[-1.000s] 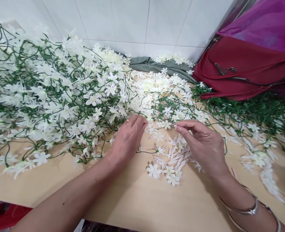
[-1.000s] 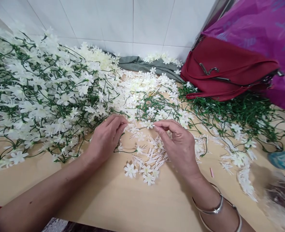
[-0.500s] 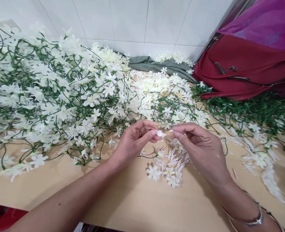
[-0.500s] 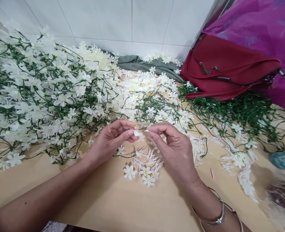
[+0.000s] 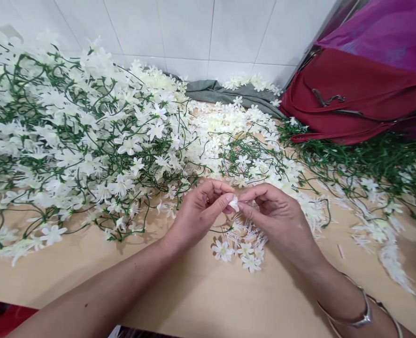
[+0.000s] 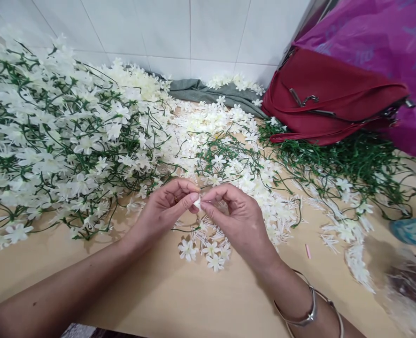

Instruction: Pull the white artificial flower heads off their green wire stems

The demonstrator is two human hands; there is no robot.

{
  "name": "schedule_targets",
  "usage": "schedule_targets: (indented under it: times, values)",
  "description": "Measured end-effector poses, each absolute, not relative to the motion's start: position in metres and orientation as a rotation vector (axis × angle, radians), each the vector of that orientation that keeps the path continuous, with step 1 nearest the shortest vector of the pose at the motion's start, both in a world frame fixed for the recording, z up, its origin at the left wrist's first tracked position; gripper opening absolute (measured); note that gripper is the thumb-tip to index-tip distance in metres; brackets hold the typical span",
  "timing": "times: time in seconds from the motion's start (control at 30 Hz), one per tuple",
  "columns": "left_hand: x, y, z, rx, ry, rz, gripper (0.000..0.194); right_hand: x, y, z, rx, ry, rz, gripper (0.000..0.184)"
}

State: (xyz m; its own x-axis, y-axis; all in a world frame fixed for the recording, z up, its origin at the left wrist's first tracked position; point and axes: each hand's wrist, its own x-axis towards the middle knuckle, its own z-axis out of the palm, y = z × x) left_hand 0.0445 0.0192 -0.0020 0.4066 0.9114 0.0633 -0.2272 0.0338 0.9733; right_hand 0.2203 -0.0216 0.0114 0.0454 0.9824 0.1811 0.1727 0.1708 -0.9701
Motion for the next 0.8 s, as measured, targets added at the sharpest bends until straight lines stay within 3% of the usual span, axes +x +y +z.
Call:
schedule_targets:
  times: [0.13, 0.33, 0.5, 0.67, 0.8]
  values:
    - [0.045, 0.018, -0.005, 1.212, 0.709, 1.002, 0.011, 0.219, -0.024, 0.008, -1.207, -1.429, 0.865, 0.012]
    - [0.044, 0.019, -0.009, 1.186, 0.676, 0.981, 0.016, 0.221, -0.024, 0.010, -1.116, -1.883, 0.367, 0.036]
    - [0.039, 0.015, 0.006, 1.229, 0.683, 0.905, 0.023, 0.228, -0.019, 0.013, -1.115, -1.940, 0.132, 0.019]
    - [0.024, 0.020, 0.020, 1.658, 0.962, 1.168, 0.025, 0.237, -0.020, 0.014, -1.317, -1.662, 0.255, 0.007]
    - [0.011, 0.032, 0.023, 2.055, 1.130, 1.259, 0.010, 0.242, -0.019, 0.007, -1.378, -1.489, 0.475, 0.006]
